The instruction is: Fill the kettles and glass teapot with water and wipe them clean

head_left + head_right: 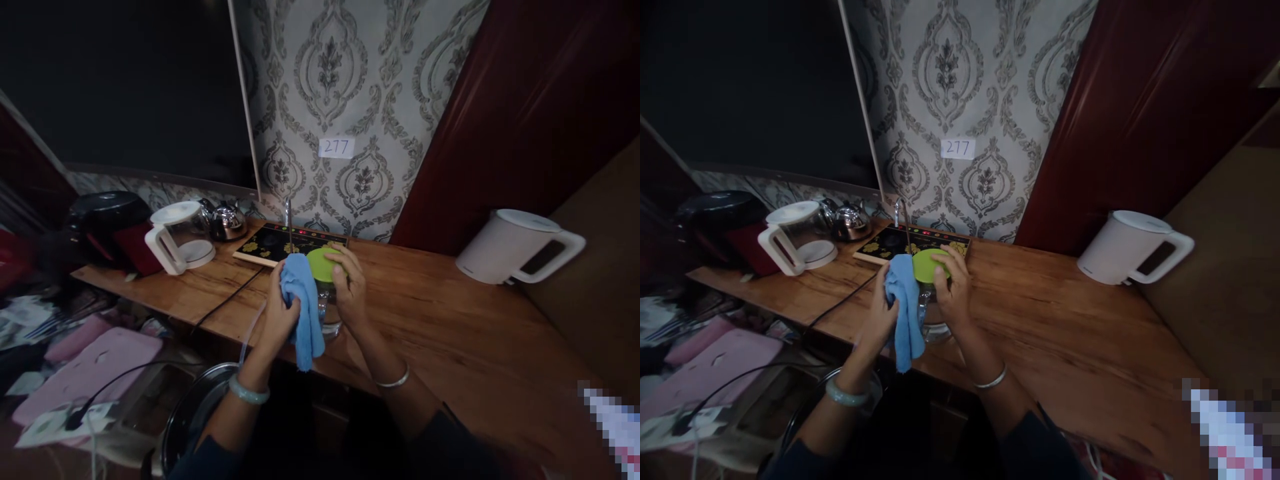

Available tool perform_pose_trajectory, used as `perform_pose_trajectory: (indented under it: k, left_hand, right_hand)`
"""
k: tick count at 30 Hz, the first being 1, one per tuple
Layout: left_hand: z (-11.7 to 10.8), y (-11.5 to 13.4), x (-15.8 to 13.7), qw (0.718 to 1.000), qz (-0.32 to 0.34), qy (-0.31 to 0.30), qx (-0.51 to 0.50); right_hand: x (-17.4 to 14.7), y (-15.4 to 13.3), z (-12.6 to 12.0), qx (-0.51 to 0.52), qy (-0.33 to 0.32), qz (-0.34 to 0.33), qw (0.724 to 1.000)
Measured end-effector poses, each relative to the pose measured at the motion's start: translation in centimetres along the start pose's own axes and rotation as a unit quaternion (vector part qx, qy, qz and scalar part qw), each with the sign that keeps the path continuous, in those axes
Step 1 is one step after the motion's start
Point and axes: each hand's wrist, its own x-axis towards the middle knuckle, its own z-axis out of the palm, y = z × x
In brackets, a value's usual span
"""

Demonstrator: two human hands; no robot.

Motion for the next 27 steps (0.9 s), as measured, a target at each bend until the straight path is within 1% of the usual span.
perform_pose_trajectory:
  k: [3, 5, 7, 8, 9, 10, 11, 12, 14, 16, 17, 18, 20, 22, 24, 25, 26, 27]
  left_hand:
    - [0.1, -0.9, -2.0, 0.998, -0.004, 0.051, 0.041]
    - [-0.4, -1.1, -3.1, 0.996, -0.03, 0.064, 0.054]
    - [-1.2, -0.5, -3.7, 0.994, -0.06, 0.066, 0.063]
    - [-1.7, 0.1, -3.8, 0.993, -0.063, 0.071, 0.068]
    - [-2.1, 0.9, -3.8, 0.993, -0.053, 0.078, 0.075]
    - [-2.5, 1.9, -3.8, 0.992, -0.029, 0.084, 0.084]
    - [-2.6, 3.0, -3.7, 0.991, 0.01, 0.09, 0.097]
    - [-2.6, 4.1, -3.6, 0.988, 0.055, 0.081, 0.116]
    - [-2.0, 6.0, -3.4, 0.977, 0.134, 0.025, 0.167]
    - [-0.8, 7.1, -3.5, 0.96, 0.168, -0.046, 0.221]
    - [-0.2, 7.2, -3.7, 0.953, 0.175, -0.062, 0.239]
    - [0.3, 7.0, -3.9, 0.95, 0.177, -0.067, 0.249]
    - [0.9, 6.0, -4.6, 0.949, 0.187, -0.054, 0.247]
    - [1.0, 4.2, -5.6, 0.952, 0.208, -0.039, 0.22]
    - [0.7, 2.2, -6.9, 0.959, 0.224, -0.02, 0.17]
    - [0.4, 1.1, -7.6, 0.966, 0.216, -0.003, 0.14]
    - [-0.1, 0.1, -8.2, 0.976, 0.19, 0.01, 0.11]
    - [-0.6, -0.7, -8.6, 0.987, 0.133, 0.019, 0.088]
  right_hand:
    - [0.0, 0.3, 0.1, 0.007, 0.009, -0.011, 1.0]
    - [-0.1, 0.4, 0.2, 0.017, 0.014, -0.019, 1.0]
    - [-0.1, 0.5, 0.2, 0.021, 0.017, -0.019, 0.999]
    - [-0.1, 0.5, 0.2, 0.021, 0.019, -0.019, 0.999]
    - [-0.1, 0.5, 0.2, 0.02, 0.019, -0.018, 0.999]
    - [-0.1, 0.5, 0.2, 0.02, 0.018, -0.018, 0.999]
    - [-0.1, 0.6, 0.2, 0.02, 0.016, -0.018, 0.999]
    - [-0.1, 0.6, 0.2, 0.021, 0.014, -0.017, 1.0]
    - [-0.1, 0.8, 0.2, 0.025, 0.012, -0.01, 1.0]
    - [-0.1, 1.0, 0.4, 0.029, 0.021, -0.002, 0.999]
    - [-0.1, 1.1, 0.4, 0.031, 0.025, -0.001, 0.999]
    - [-0.1, 1.2, 0.5, 0.032, 0.029, -0.004, 0.999]
    - [-0.1, 1.2, 0.5, 0.034, 0.026, -0.016, 0.999]
    - [0.0, 1.0, 0.4, 0.032, 0.016, -0.025, 0.999]
    - [0.0, 0.8, 0.3, 0.029, 0.012, -0.023, 0.999]
    - [0.0, 0.7, 0.2, 0.028, 0.013, -0.02, 0.999]
    - [-0.1, 0.6, 0.2, 0.028, 0.014, -0.018, 0.999]
    - [-0.1, 0.5, 0.2, 0.029, 0.016, -0.017, 0.999]
